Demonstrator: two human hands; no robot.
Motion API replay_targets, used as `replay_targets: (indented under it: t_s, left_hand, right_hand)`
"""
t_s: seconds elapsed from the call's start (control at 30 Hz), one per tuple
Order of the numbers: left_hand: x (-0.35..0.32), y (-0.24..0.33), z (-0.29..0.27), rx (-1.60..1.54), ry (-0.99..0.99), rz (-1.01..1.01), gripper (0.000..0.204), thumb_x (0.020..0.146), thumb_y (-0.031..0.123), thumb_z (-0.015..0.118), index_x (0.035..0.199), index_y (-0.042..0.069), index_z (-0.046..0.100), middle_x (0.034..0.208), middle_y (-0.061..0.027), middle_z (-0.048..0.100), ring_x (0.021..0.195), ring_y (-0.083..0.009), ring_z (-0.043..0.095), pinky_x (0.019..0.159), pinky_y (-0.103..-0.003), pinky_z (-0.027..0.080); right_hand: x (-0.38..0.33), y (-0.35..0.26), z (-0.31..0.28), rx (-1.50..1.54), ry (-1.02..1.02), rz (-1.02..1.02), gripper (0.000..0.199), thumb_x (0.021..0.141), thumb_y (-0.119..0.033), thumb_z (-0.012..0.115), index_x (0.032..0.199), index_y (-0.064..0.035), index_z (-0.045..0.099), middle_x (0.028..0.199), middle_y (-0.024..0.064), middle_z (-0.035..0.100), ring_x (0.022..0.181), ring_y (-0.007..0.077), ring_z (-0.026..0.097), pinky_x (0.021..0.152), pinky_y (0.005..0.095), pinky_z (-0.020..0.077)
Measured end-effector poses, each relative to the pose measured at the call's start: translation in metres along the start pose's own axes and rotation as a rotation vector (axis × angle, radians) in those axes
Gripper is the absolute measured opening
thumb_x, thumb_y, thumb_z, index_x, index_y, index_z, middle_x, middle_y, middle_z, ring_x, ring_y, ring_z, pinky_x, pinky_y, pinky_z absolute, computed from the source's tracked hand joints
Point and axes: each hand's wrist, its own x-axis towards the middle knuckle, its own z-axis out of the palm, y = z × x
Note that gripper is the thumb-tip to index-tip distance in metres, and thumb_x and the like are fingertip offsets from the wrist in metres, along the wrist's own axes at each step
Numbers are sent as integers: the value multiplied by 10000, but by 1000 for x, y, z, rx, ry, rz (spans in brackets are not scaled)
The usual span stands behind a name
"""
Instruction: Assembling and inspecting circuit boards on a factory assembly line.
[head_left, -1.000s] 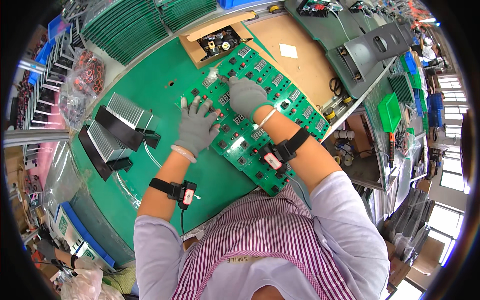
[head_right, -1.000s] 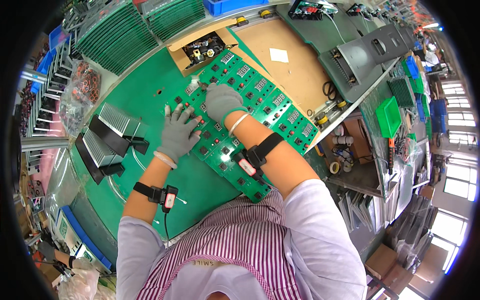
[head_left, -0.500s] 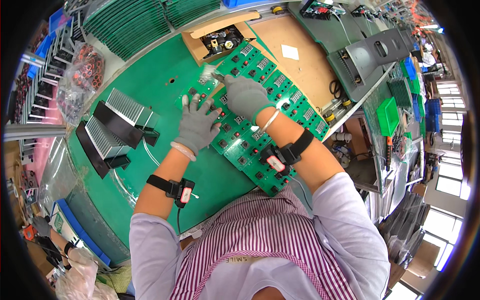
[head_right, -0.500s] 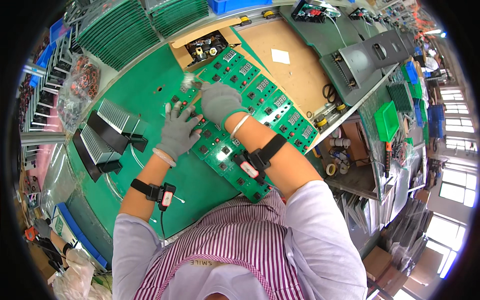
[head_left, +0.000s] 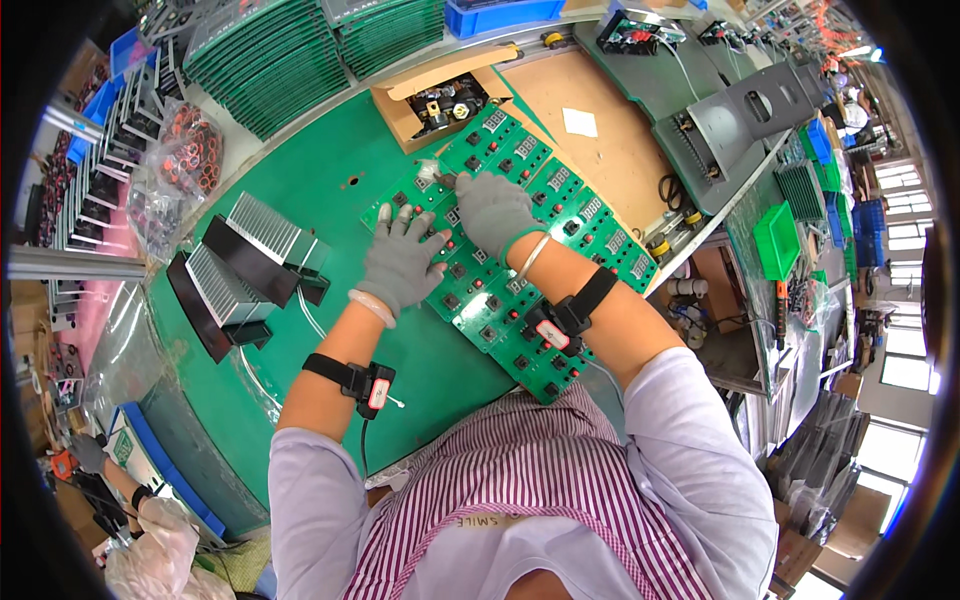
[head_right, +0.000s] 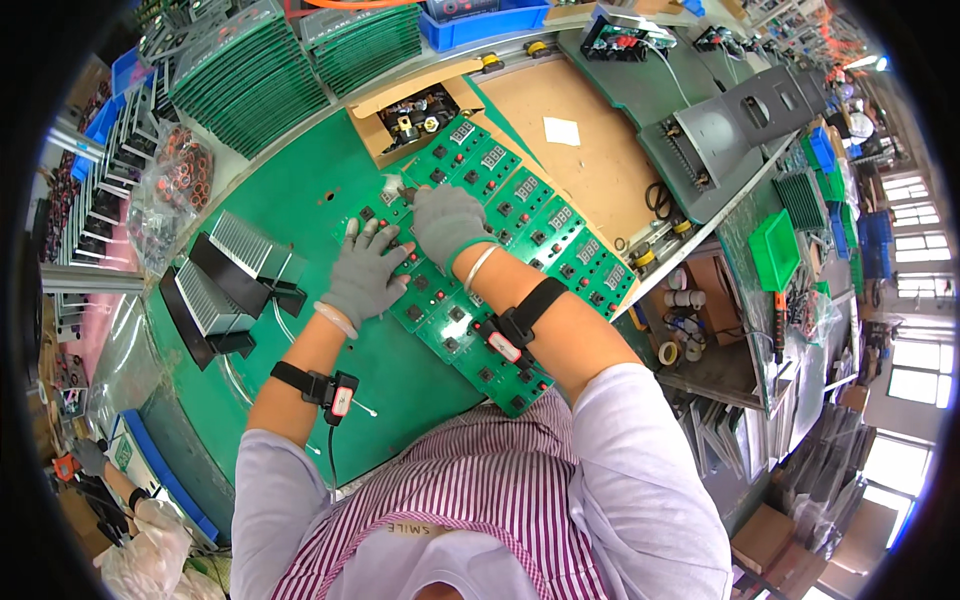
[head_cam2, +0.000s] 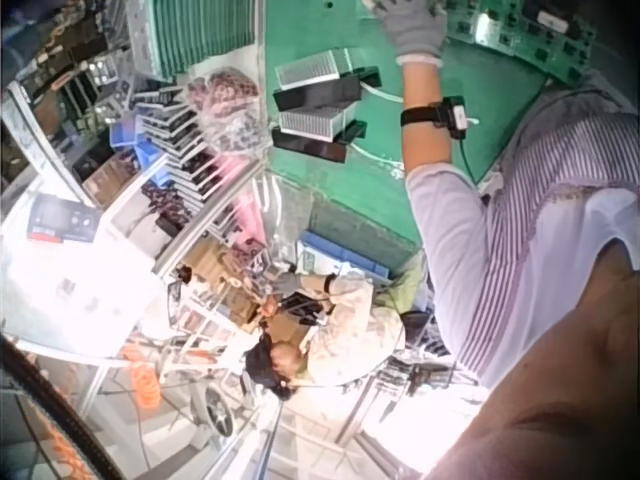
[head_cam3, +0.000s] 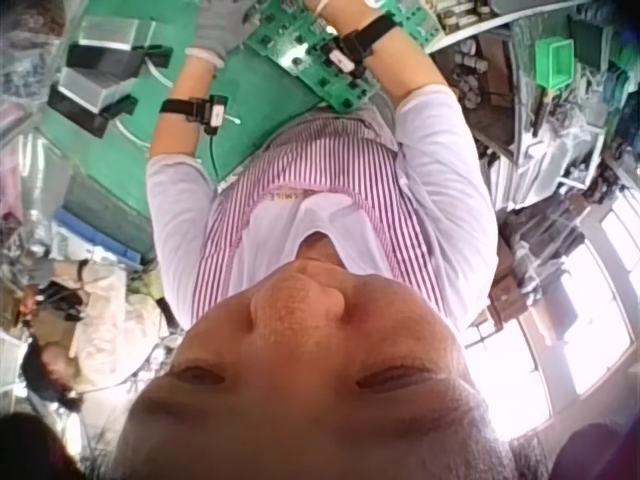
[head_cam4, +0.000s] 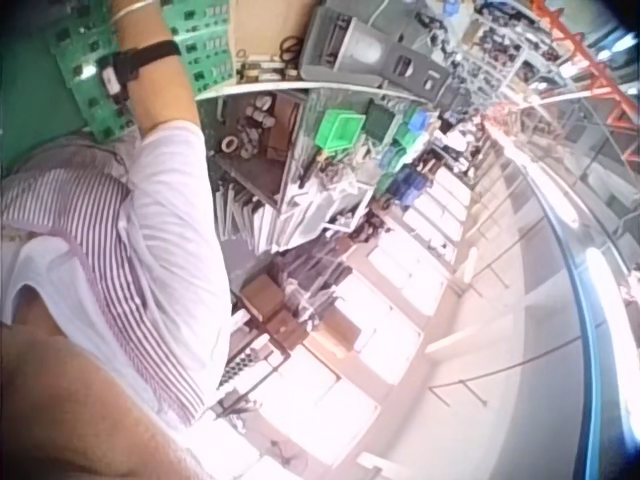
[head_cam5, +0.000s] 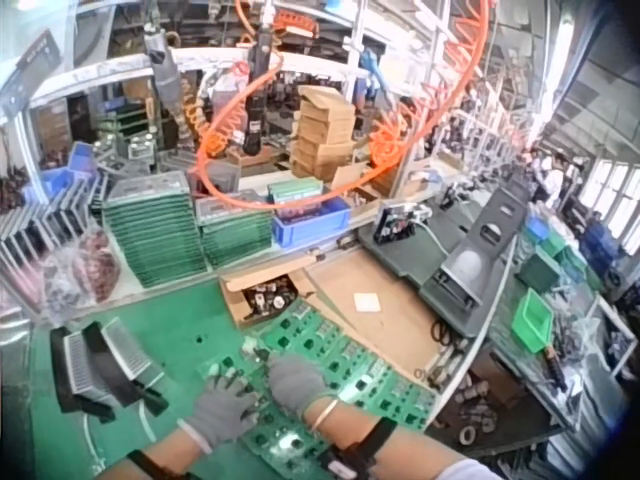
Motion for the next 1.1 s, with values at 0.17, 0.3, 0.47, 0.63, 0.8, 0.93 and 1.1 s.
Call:
replay_targets:
  t_s: [0.17, 0.3, 0.47, 0.63, 0.8, 0.93, 1.1]
  left_hand:
    - [2, -7, 9, 16, 33, 24, 412, 777, 353, 559, 1164, 217, 539, 1293, -51, 431, 1265, -303, 313, 1072, -513, 157]
    - [11, -7, 5, 132, -38, 30, 463, 821, 404, 487, 1234, 193, 481, 1326, -87, 412, 1283, -317, 292, 1080, -514, 127]
    - [0, -5, 4, 41, -45, 8, 433, 786, 352, 541, 1193, 208, 520, 1317, -72, 411, 1274, -314, 309, 1088, -505, 118]
    - [2, 0, -3, -5, 42, 23, 429, 741, 318, 595, 1152, 204, 555, 1286, -70, 438, 1251, -318, 340, 1086, -502, 156]
    - [2, -1, -3, -29, 7, 6, 445, 738, 315, 598, 1167, 208, 547, 1295, -64, 432, 1258, -320, 328, 1090, -498, 146]
    - [3, 0, -4, -28, -11, -8, 446, 742, 318, 594, 1172, 209, 545, 1306, -60, 424, 1265, -310, 321, 1094, -488, 137]
    - [6, -1, -7, -28, -63, -10, 458, 746, 326, 591, 1185, 210, 537, 1322, -59, 409, 1273, -306, 312, 1098, -475, 130]
  right_hand:
    - [-16, -13, 1, 35, -76, -269, 303, 812, -175, 558, 1100, -80, 552, 1027, 141, 601, 914, 302, 622, 682, 431, 529]
    - [-25, -45, 7, 70, 207, -452, 348, 791, -148, 554, 1125, -66, 500, 1000, 181, 563, 937, 326, 594, 717, 393, 519]
    - [-12, -8, -28, -6, 68, -185, 382, 813, -114, 516, 1191, -106, 461, 1034, 165, 544, 963, 315, 581, 733, 397, 512]
    - [12, -2, -1, 8, -64, -30, 331, 809, -161, 568, 1117, -51, 522, 1045, 155, 562, 964, 309, 594, 717, 439, 517]
    - [12, -7, -2, 12, -48, 98, 452, 787, -114, 570, 1216, -61, 437, 1159, 191, 492, 1089, 344, 505, 816, 440, 487]
    - [21, -6, 7, 50, -70, 107, 503, 776, -131, 586, 1242, -46, 414, 1193, 212, 463, 1158, 354, 442, 826, 493, 470]
    - [15, -8, 6, -75, 27, 69, 381, 774, -153, 622, 1136, -78, 529, 1023, 150, 582, 930, 314, 585, 755, 440, 511]
